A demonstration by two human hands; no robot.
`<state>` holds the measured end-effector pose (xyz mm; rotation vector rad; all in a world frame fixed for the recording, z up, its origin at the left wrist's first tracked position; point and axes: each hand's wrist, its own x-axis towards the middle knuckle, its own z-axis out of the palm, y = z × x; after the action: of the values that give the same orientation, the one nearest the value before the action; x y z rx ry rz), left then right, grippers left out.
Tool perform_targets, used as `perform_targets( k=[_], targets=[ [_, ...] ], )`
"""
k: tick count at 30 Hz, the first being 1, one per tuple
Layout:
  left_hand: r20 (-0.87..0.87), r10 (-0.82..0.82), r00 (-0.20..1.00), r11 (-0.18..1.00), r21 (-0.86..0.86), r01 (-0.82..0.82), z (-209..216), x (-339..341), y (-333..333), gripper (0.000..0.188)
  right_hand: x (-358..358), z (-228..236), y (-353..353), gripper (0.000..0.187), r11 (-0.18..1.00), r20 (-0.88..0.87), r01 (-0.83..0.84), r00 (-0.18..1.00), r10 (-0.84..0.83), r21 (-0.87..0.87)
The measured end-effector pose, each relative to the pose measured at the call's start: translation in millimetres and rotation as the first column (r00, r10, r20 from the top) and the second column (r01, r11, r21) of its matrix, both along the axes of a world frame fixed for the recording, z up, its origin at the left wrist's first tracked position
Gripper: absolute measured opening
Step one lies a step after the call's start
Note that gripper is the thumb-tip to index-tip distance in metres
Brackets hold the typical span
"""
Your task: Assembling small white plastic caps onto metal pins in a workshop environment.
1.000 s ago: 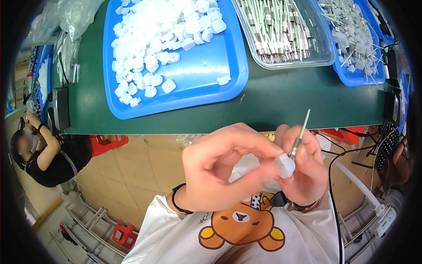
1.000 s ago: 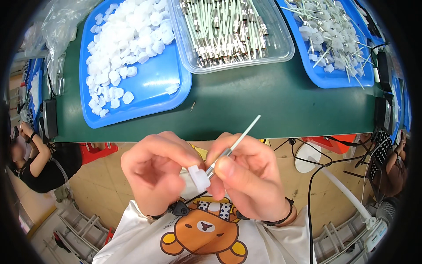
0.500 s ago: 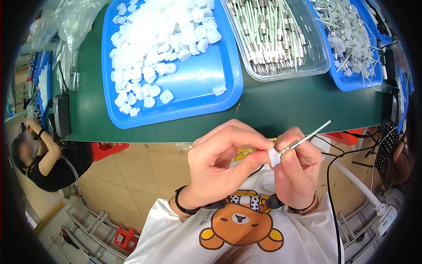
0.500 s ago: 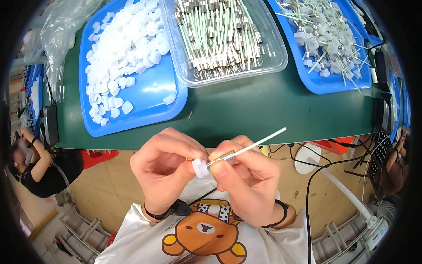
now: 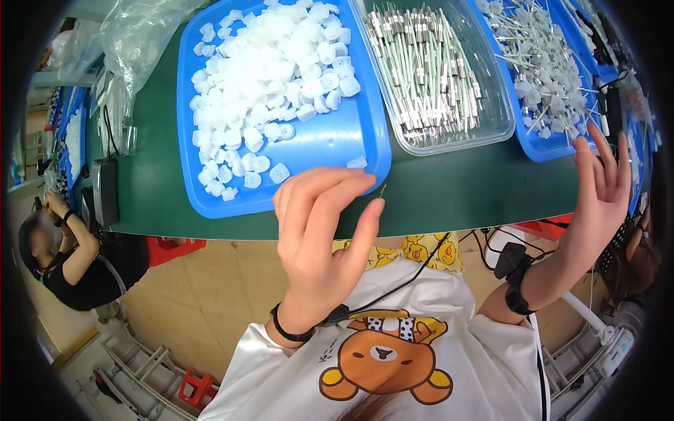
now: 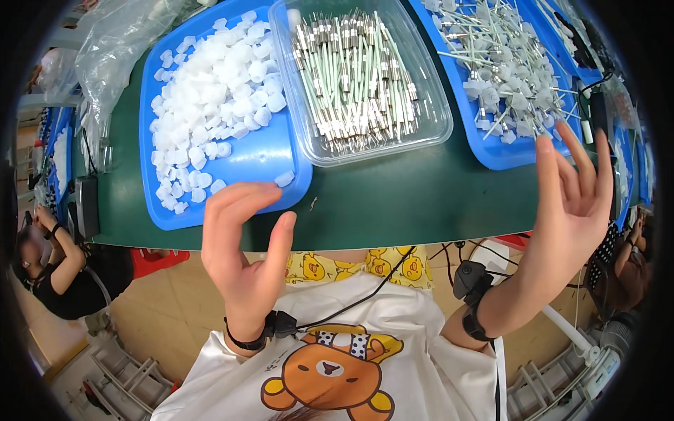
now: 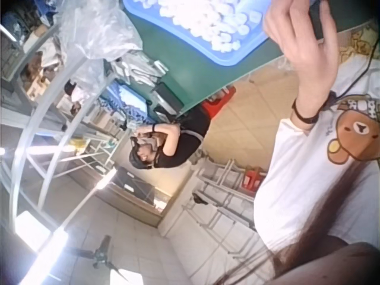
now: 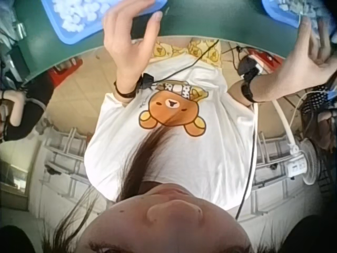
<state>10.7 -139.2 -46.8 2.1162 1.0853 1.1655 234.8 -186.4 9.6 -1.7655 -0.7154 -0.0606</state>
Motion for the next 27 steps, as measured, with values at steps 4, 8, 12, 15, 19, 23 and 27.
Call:
perform_targets(
  k=[4,8,12,15,19,23,27],
  targets=[
    [-0.208,0.031,0.978,0.999,-0.022,-0.036,0.5,-4.8,-0.4,0.029,-21.4,-10.9,-11.3,0.051,0.984,0.220,-0.038,0.973,0.077,-0.176],
    [-0.235,0.026,0.972,0.999,-0.013,-0.030,-2.6,-9.1,1.5,0.027,-59.1,-14.7,-0.6,0.048,0.863,-0.167,-0.451,0.891,0.421,-0.227],
    [-0.241,0.074,0.968,0.997,-0.001,-0.076,-1.6,-12.3,-4.1,0.023,-63.4,-26.0,10.9,0.028,0.821,-0.035,-0.446,0.885,0.465,-0.356],
    [-0.237,0.077,0.968,0.997,-0.009,-0.081,-0.3,-16.0,-7.0,0.021,-62.6,-21.9,4.8,0.021,0.794,-0.034,-0.422,0.890,0.454,-0.437],
    [-0.227,0.041,0.973,0.999,-0.021,-0.047,0.3,-21.5,-5.6,0.022,-68.1,-7.4,-23.5,0.022,0.698,-0.045,-0.451,0.855,0.517,-0.556],
    [-0.238,-0.027,0.971,0.995,-0.102,0.003,12.0,-23.6,-1.4,0.023,-63.3,9.2,-43.0,0.025,0.578,-0.129,-0.491,0.823,0.554,-0.651],
    [-0.193,0.107,0.975,0.990,-0.070,-0.122,18.9,-30.5,6.9,0.020,-60.2,27.9,-37.6,0.023,0.579,-0.118,-0.487,0.821,0.558,-0.654]
  ],
)
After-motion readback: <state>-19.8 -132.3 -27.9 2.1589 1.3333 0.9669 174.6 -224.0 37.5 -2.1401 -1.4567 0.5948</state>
